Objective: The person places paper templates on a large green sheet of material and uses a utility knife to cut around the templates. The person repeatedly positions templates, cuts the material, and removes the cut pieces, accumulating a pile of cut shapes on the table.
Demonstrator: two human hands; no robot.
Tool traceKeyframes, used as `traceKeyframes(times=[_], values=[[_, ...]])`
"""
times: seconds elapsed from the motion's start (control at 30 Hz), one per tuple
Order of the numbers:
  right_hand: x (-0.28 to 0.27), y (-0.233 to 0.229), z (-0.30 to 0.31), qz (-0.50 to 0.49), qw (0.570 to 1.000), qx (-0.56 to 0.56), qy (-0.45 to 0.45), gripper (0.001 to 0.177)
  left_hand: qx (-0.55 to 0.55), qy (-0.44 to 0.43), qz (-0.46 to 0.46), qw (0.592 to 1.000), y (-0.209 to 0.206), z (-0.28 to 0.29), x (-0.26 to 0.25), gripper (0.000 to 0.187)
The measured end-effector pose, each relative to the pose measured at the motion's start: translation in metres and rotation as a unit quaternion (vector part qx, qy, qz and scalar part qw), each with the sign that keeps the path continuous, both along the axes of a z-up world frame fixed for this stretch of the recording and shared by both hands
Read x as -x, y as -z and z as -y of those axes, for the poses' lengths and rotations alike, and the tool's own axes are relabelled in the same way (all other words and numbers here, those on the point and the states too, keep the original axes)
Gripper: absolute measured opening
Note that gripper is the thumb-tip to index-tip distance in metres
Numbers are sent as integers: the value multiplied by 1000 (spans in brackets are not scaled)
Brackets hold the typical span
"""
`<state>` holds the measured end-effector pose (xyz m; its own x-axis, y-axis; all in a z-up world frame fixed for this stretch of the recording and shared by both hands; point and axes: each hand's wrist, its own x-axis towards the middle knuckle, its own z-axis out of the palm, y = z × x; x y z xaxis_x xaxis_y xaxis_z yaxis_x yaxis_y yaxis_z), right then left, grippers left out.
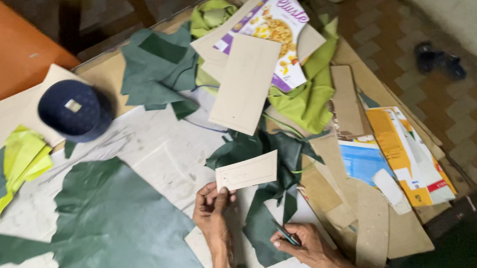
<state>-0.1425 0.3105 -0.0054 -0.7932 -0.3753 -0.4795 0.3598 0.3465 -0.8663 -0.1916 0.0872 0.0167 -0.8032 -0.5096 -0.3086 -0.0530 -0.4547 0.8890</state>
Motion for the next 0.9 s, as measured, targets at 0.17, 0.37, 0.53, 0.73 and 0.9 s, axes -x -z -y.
traceKeyframes(times=[0.17, 0.37, 0.53, 0.73, 0.9], values=[[-1, 21, -9, -50, 999, -5, -9, 18, 20, 0, -72, 997, 18, -1, -11, 25], [11, 88, -30, 21, 998, -48, 29, 25, -16, 27, -139, 990, 27, -3, -17, 28], [45, 148, -49, -28, 998, -41, -43, 28, -24, 47, -199, 979, 29, 1, -16, 29], [43, 157, -53, -46, 999, -12, -24, 27, -18, 49, -201, 978, 32, 0, -16, 29], [24, 96, -33, -2, 994, -111, 1, 29, -7, 52, -176, 983, 30, 1, -16, 28]])
